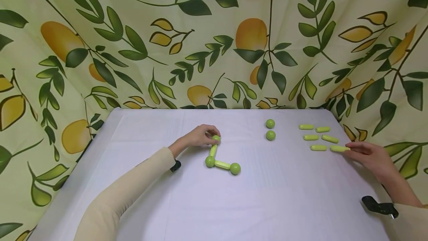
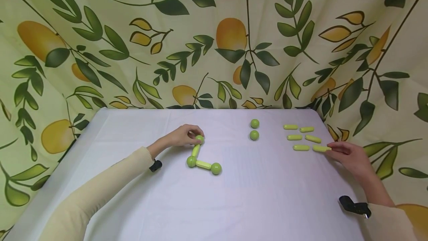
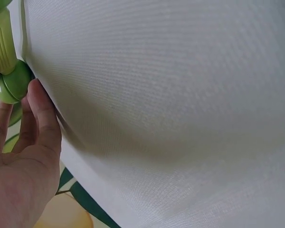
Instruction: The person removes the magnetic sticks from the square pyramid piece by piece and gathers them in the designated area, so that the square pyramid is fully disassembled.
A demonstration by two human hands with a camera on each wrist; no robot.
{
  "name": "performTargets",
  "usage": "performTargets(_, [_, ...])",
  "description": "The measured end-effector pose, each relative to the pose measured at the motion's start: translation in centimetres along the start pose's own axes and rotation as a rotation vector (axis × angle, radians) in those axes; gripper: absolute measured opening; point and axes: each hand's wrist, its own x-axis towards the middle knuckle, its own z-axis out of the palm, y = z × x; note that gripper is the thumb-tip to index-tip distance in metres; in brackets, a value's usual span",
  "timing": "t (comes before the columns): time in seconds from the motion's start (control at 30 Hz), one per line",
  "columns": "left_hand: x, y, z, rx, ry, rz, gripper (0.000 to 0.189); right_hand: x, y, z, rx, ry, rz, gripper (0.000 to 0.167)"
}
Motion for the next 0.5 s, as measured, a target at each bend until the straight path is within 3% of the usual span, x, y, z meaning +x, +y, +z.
performTargets(0.23, [0.11, 0.02, -0.01, 0.013, -0.003, 0.010, 0.020, 0.25, 0.59, 0.22, -0.089, 0.012, 0.048, 0.040])
performTargets(0.5, [0.01, -0.01, 0.03, 0.009, -0.002, 0.020, 0.020, -0.13, 0.01, 0.59, -0.087, 0.010, 0.006, 0.037])
